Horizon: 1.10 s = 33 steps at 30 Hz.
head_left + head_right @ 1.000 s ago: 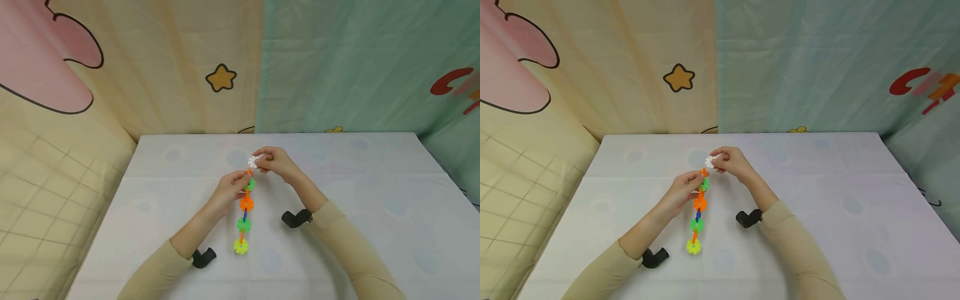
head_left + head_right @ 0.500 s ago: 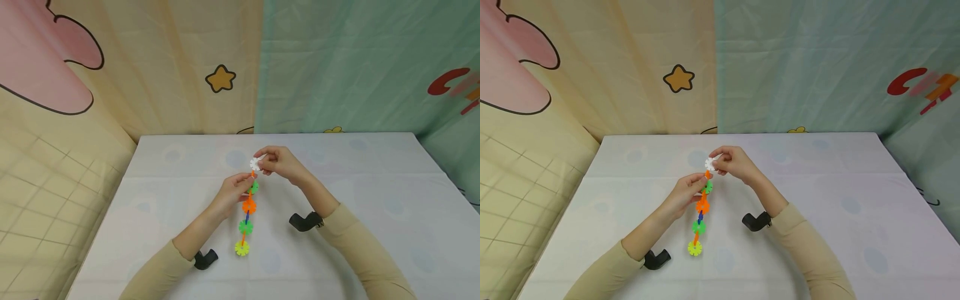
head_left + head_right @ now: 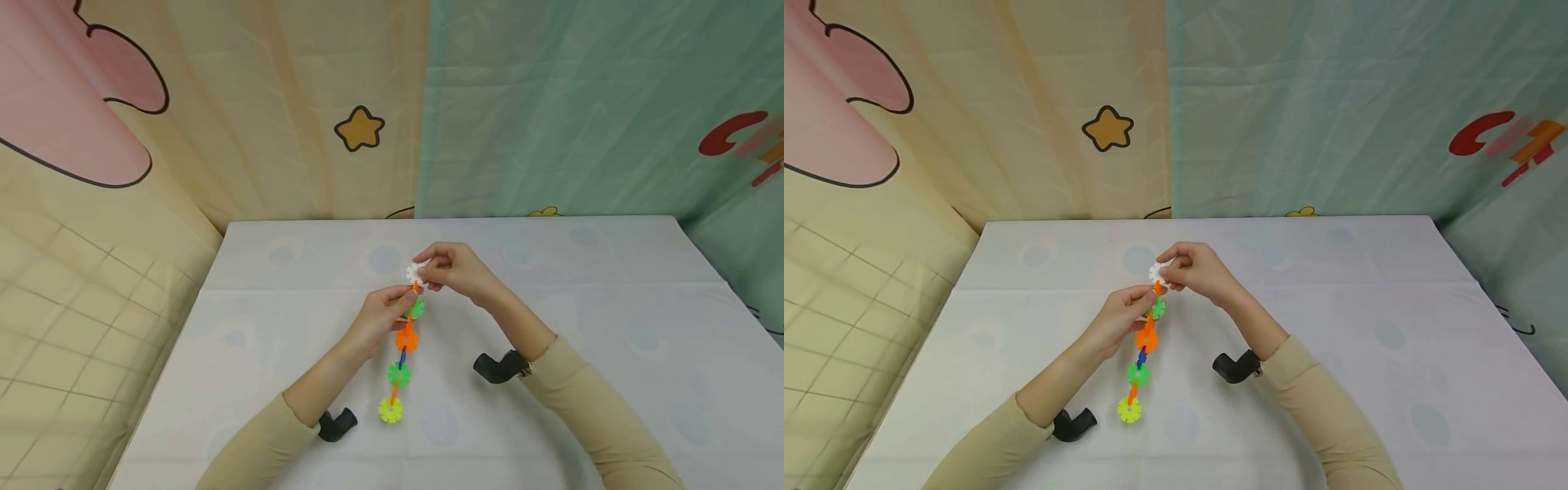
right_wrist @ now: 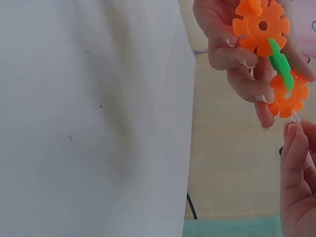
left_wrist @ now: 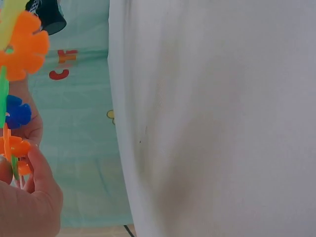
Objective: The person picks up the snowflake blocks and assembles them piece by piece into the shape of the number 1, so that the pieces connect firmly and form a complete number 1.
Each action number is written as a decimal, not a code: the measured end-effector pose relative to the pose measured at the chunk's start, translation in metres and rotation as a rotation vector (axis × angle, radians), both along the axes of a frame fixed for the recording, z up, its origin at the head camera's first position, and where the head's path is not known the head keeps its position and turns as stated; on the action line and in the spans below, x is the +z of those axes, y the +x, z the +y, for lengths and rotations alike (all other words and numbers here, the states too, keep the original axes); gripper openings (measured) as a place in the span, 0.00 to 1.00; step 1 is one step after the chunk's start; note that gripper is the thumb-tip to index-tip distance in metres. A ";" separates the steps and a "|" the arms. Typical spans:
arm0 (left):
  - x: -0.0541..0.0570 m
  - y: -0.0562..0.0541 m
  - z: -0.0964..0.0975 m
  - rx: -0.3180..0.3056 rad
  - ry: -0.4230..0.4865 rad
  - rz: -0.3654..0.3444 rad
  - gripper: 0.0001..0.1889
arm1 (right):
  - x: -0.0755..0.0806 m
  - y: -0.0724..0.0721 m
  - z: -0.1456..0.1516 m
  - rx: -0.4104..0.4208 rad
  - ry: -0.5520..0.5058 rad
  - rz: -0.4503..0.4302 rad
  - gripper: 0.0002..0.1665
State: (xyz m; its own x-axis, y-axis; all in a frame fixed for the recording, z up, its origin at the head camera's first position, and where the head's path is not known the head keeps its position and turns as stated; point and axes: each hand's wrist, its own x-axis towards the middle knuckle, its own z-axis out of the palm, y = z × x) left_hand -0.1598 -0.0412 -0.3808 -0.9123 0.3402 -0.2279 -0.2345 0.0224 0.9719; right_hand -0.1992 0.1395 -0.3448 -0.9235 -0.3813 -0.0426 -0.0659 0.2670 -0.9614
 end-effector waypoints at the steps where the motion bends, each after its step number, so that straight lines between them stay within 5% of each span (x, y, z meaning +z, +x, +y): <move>1: 0.000 0.000 0.000 0.003 0.001 0.004 0.18 | 0.000 0.000 0.000 0.005 -0.002 -0.001 0.13; 16: -0.007 0.008 0.005 -0.064 -0.016 0.052 0.17 | 0.007 -0.010 0.011 0.226 0.041 -0.130 0.07; 33: -0.005 0.007 0.010 0.010 0.015 0.081 0.16 | -0.002 0.000 0.011 0.092 -0.091 -0.109 0.09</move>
